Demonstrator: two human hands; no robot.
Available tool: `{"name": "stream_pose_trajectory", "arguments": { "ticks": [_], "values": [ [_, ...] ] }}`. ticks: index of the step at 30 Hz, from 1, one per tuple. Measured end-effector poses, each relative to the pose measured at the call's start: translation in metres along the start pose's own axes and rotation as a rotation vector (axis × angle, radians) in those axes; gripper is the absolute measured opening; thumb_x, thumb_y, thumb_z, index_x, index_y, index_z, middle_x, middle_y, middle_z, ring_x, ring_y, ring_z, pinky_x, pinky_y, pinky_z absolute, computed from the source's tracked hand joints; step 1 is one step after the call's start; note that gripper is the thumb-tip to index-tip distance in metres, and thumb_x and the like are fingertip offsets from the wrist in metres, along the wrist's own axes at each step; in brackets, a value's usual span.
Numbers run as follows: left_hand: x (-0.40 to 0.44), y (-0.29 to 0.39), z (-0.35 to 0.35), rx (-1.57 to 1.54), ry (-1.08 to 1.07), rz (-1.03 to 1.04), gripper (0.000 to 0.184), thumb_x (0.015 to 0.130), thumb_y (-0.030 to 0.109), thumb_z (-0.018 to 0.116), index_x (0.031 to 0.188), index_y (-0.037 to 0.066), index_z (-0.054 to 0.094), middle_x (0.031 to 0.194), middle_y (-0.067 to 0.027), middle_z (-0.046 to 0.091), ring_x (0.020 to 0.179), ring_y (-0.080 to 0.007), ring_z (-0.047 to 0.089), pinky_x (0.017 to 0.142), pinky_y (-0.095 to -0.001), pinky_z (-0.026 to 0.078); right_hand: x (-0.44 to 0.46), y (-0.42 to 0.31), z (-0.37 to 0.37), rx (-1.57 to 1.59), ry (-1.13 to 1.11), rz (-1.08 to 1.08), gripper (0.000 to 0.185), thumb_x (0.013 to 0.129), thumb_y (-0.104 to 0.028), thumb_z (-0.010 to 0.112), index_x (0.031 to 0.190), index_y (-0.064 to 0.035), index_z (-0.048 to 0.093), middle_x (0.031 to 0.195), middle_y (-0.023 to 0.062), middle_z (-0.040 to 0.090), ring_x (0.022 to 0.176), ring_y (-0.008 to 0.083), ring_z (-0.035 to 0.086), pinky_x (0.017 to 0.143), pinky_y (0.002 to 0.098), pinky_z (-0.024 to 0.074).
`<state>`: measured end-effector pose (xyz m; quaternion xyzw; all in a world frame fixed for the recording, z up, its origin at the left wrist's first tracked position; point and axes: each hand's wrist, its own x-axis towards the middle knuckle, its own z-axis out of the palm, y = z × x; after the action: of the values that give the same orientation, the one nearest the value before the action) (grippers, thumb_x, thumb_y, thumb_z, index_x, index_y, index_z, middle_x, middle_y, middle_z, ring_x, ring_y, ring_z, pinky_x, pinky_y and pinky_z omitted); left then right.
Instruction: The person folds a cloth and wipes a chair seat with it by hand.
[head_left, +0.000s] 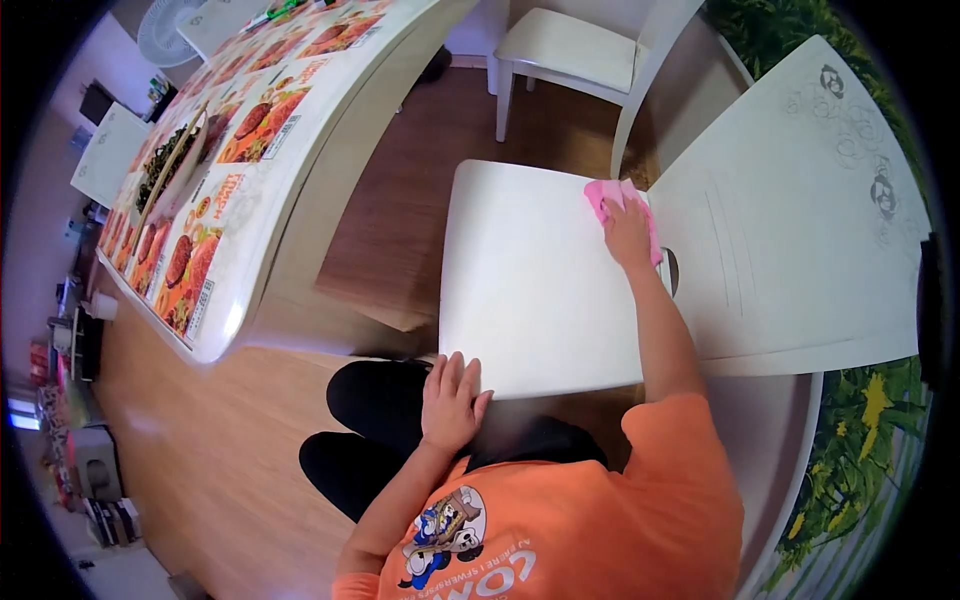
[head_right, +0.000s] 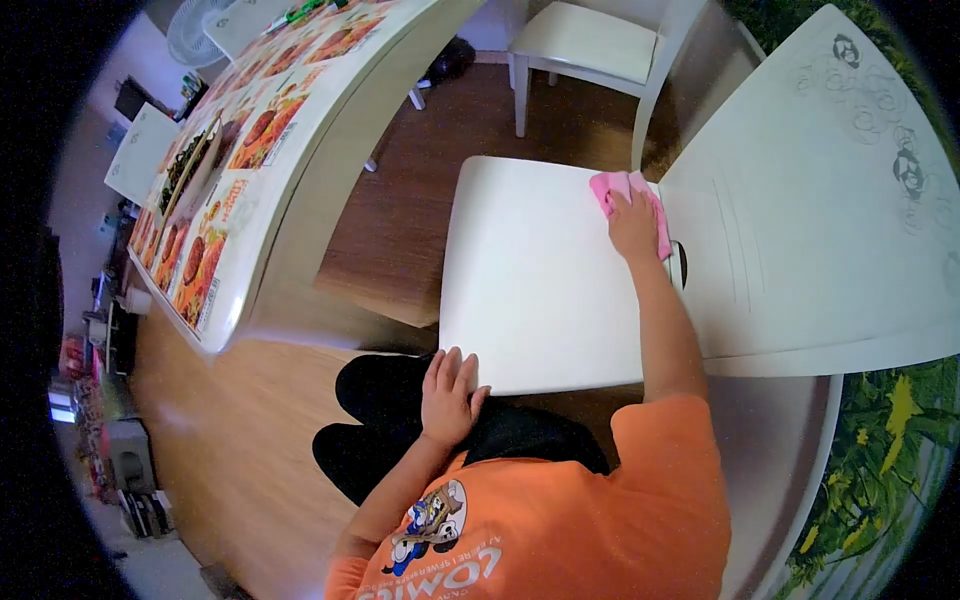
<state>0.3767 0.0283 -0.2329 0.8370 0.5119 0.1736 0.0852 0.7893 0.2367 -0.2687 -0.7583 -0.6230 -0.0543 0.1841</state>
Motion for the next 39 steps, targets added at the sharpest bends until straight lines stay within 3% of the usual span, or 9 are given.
{"name": "stream_pose_trajectory", "arguments": {
  "ticks": [9, 12, 22, 25, 33, 36, 39],
  "values": [
    [0.0, 0.0, 0.002, 0.01, 0.036, 0.002, 0.057, 0.09, 0.036, 0.069, 0.141, 0.015, 0.055, 0.146, -0.0176, 0.046, 0.137, -0.0411, 0.04, 0.113, -0.0513, 0.036, 0.039, 0.021, 0.012, 0.017, 0.064, -0.048, 0.038, 0.095, -0.022, 0.056, 0.131, -0.0128, 0.063, 0.14, 0.0257, 0.053, 0.13, 0.0469, 0.047, 0.114, 0.0536, 0.0343],
    [0.0, 0.0, 0.0, 0.001, 0.006, -0.006, 0.058, 0.091, 0.035, 0.069, 0.141, 0.012, 0.054, 0.147, -0.0217, 0.045, 0.138, -0.044, 0.038, 0.113, -0.0518, 0.036, 0.036, 0.024, 0.016, 0.031, 0.063, -0.044, 0.037, 0.095, -0.022, 0.056, 0.13, -0.0112, 0.064, 0.139, 0.0261, 0.054, 0.129, 0.0473, 0.048, 0.115, 0.0536, 0.0335],
    [-0.003, 0.0, -0.001, -0.045, 0.008, -0.023, 0.056, 0.092, 0.036, 0.069, 0.14, 0.013, 0.056, 0.146, -0.0207, 0.047, 0.137, -0.0431, 0.039, 0.113, -0.051, 0.037, -0.023, 0.009, -0.015, 0.038, 0.072, -0.019, 0.038, 0.094, -0.018, 0.056, 0.131, -0.012, 0.061, 0.137, 0.0267, 0.054, 0.129, 0.0487, 0.046, 0.114, 0.0545, 0.0337],
    [-0.004, -0.002, 0.0, -0.042, 0.034, -0.009, 0.055, 0.091, 0.036, 0.07, 0.139, 0.013, 0.056, 0.145, -0.02, 0.047, 0.136, -0.0426, 0.04, 0.112, -0.0506, 0.038, -0.052, 0.002, -0.026, 0.022, 0.076, -0.035, 0.038, 0.096, -0.017, 0.055, 0.132, -0.0081, 0.061, 0.132, 0.0297, 0.055, 0.128, 0.0454, 0.048, 0.116, 0.0531, 0.031],
    [-0.001, -0.001, -0.006, -0.046, 0.025, -0.013, 0.052, 0.093, 0.037, 0.067, 0.137, 0.01, 0.057, 0.143, -0.021, 0.048, 0.134, -0.0425, 0.043, 0.11, -0.0512, 0.039, -0.12, -0.023, -0.054, 0.101, -0.001, -0.021, 0.039, 0.096, -0.015, 0.055, 0.134, -0.01, 0.06, 0.14, 0.0325, 0.049, 0.133, 0.0515, 0.042, 0.115, 0.0544, 0.0318],
    [-0.001, -0.001, -0.008, -0.056, 0.022, -0.017, 0.052, 0.094, 0.038, 0.066, 0.137, 0.011, 0.057, 0.142, -0.0216, 0.049, 0.134, -0.0424, 0.043, 0.11, -0.0512, 0.039, -0.119, -0.02, -0.054, 0.089, -0.047, 0.005, 0.039, 0.095, -0.017, 0.056, 0.133, -0.0125, 0.06, 0.146, 0.0269, 0.046, 0.137, 0.0489, 0.04, 0.116, 0.0539, 0.0313],
    [-0.001, -0.002, -0.008, -0.066, 0.01, 0.003, 0.052, 0.095, 0.038, 0.065, 0.139, 0.011, 0.057, 0.143, -0.0214, 0.049, 0.135, -0.0421, 0.043, 0.111, -0.0499, 0.038, -0.101, -0.007, -0.051, 0.07, -0.059, -0.017, 0.039, 0.097, -0.019, 0.054, 0.134, -0.01, 0.06, 0.147, 0.0272, 0.045, 0.138, 0.0476, 0.039, 0.117, 0.0529, 0.0296]
  ]
}}
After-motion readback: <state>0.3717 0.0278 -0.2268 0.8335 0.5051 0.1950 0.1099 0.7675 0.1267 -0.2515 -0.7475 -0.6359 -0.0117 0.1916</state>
